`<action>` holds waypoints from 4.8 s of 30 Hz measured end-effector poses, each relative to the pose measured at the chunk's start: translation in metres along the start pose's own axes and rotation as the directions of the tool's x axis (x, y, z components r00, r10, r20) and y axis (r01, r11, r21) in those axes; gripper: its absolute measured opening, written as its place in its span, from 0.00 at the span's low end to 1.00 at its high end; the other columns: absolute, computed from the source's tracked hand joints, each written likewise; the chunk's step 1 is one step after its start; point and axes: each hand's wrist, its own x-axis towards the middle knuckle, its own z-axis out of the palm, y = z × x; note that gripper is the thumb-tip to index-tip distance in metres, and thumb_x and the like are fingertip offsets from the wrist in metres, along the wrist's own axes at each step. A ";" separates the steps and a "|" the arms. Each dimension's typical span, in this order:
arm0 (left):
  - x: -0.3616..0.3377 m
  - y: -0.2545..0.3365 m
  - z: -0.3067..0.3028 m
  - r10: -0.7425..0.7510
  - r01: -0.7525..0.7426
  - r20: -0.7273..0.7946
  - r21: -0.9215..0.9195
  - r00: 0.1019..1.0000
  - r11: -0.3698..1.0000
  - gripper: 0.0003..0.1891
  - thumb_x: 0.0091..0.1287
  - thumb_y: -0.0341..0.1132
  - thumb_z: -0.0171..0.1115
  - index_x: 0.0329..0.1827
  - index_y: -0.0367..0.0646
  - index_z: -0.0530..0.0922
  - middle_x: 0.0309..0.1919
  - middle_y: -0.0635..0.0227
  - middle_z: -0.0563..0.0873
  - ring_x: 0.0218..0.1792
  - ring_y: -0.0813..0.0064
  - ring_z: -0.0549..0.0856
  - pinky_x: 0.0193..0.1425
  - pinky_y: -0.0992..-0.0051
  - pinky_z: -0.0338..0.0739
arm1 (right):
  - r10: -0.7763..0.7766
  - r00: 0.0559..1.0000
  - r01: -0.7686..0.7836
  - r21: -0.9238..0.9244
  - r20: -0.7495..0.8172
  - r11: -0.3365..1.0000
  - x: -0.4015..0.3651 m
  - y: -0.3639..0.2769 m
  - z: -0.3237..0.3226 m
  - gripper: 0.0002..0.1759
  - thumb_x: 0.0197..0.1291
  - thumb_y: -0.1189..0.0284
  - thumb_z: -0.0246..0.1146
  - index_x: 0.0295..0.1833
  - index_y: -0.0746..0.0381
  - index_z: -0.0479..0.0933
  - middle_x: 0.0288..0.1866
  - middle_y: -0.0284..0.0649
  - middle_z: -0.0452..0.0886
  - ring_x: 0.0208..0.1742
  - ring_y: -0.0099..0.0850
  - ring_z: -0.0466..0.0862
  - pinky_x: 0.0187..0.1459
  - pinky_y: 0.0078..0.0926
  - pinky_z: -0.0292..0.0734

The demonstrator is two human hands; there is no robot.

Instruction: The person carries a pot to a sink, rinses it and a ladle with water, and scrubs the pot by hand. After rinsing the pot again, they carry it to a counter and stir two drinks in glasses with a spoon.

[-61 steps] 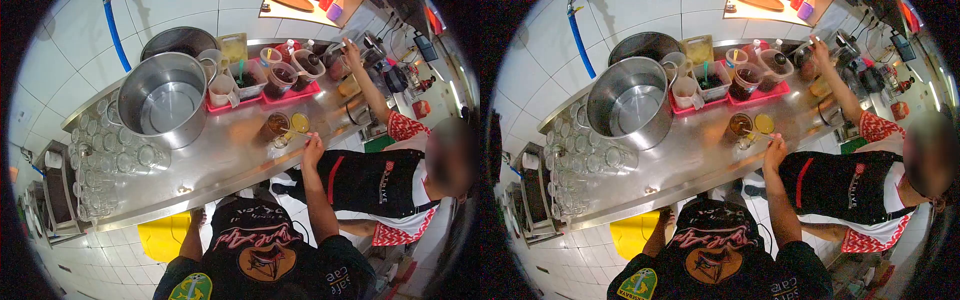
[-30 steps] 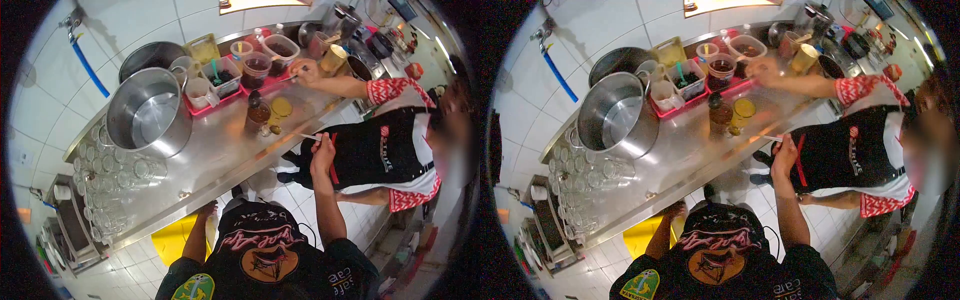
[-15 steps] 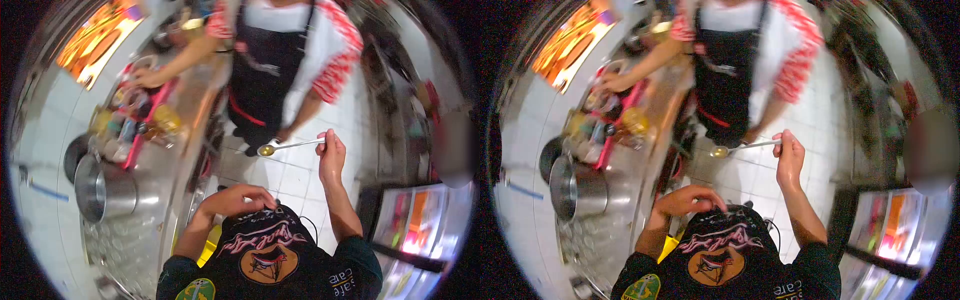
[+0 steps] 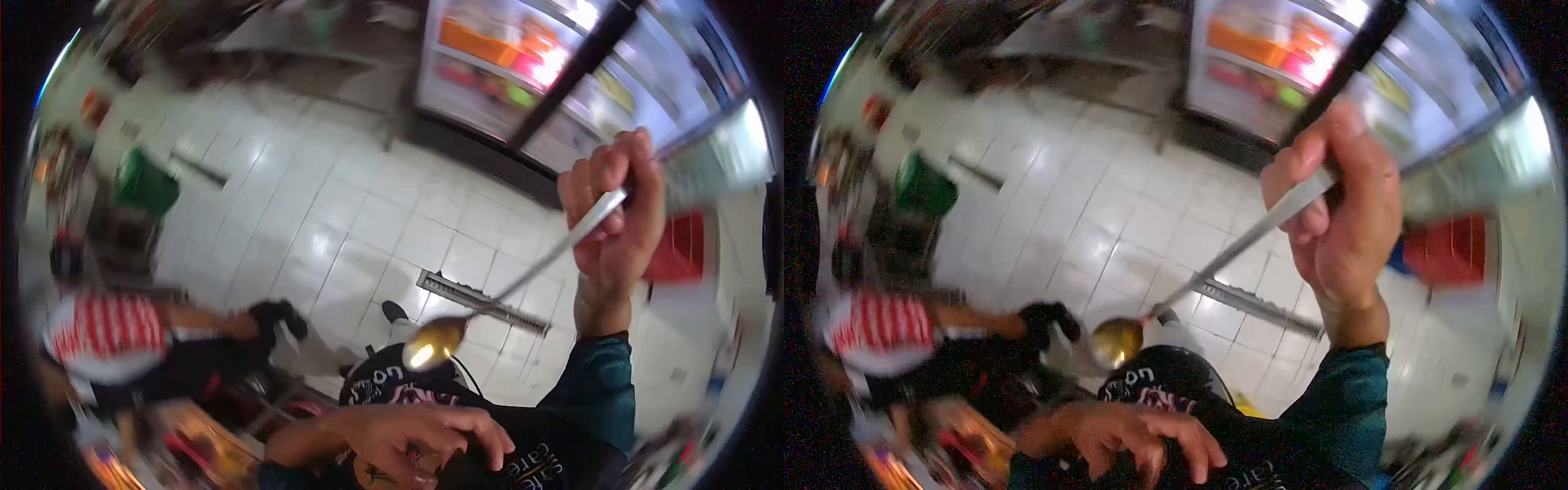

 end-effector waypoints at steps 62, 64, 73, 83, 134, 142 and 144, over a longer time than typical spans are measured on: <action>-0.192 -0.042 0.206 0.750 0.069 -0.595 0.795 0.289 0.603 0.20 0.57 0.45 0.64 0.45 0.39 0.74 0.53 0.59 0.71 0.59 0.67 0.68 0.61 0.66 0.60 | 0.505 0.433 -0.167 -0.484 0.746 0.859 -0.175 0.311 0.148 0.16 0.66 0.67 0.48 0.41 0.69 0.76 0.25 0.33 0.74 0.27 0.18 0.69 0.30 0.15 0.64; -0.218 -0.057 0.237 0.800 0.175 -0.582 0.811 0.148 0.558 0.19 0.59 0.44 0.62 0.46 0.40 0.74 0.53 0.61 0.71 0.58 0.69 0.68 0.62 0.68 0.60 | 0.401 0.284 -0.123 -0.382 0.871 0.916 -0.222 0.287 0.222 0.15 0.65 0.69 0.50 0.41 0.69 0.77 0.26 0.34 0.76 0.27 0.19 0.70 0.30 0.15 0.65; -0.310 -0.129 0.372 0.804 0.753 -0.172 0.285 -0.570 0.594 0.15 0.62 0.42 0.58 0.47 0.43 0.74 0.45 0.64 0.77 0.52 0.70 0.74 0.58 0.72 0.64 | -0.191 -0.097 0.075 0.198 0.977 0.977 -0.461 0.234 0.477 0.11 0.61 0.71 0.55 0.37 0.68 0.78 0.25 0.37 0.77 0.25 0.23 0.74 0.28 0.19 0.67; -0.353 -0.190 0.445 0.561 0.537 0.098 0.464 -0.822 0.705 0.13 0.63 0.37 0.57 0.47 0.42 0.74 0.44 0.66 0.79 0.51 0.73 0.75 0.59 0.71 0.65 | -0.509 -0.448 0.145 0.622 0.735 0.770 -0.571 0.290 0.557 0.09 0.55 0.68 0.60 0.33 0.63 0.78 0.27 0.45 0.77 0.28 0.44 0.77 0.32 0.38 0.70; -0.455 -0.073 0.377 0.339 0.386 0.183 0.456 -0.923 0.802 0.14 0.67 0.38 0.53 0.50 0.38 0.72 0.46 0.66 0.78 0.49 0.75 0.75 0.55 0.75 0.68 | -0.573 -0.621 -0.076 0.687 0.535 0.723 -0.556 0.309 0.578 0.06 0.51 0.70 0.58 0.34 0.60 0.74 0.26 0.40 0.72 0.28 0.38 0.77 0.31 0.35 0.73; -0.458 -0.064 0.369 0.269 0.354 0.246 0.435 -0.931 0.828 0.14 0.66 0.39 0.55 0.48 0.38 0.73 0.44 0.65 0.80 0.47 0.74 0.77 0.54 0.75 0.69 | -0.563 -0.214 -0.039 0.569 0.798 0.822 -0.477 0.303 0.640 0.08 0.59 0.71 0.56 0.34 0.64 0.75 0.27 0.43 0.77 0.27 0.35 0.77 0.29 0.28 0.70; -0.450 -0.056 0.373 0.249 0.339 0.263 0.395 -0.932 0.854 0.13 0.66 0.38 0.55 0.46 0.38 0.74 0.42 0.65 0.80 0.47 0.75 0.77 0.53 0.75 0.69 | -0.372 -0.010 0.061 0.372 0.928 0.926 -0.465 0.320 0.684 0.11 0.62 0.69 0.53 0.35 0.64 0.76 0.29 0.44 0.78 0.28 0.36 0.77 0.32 0.31 0.71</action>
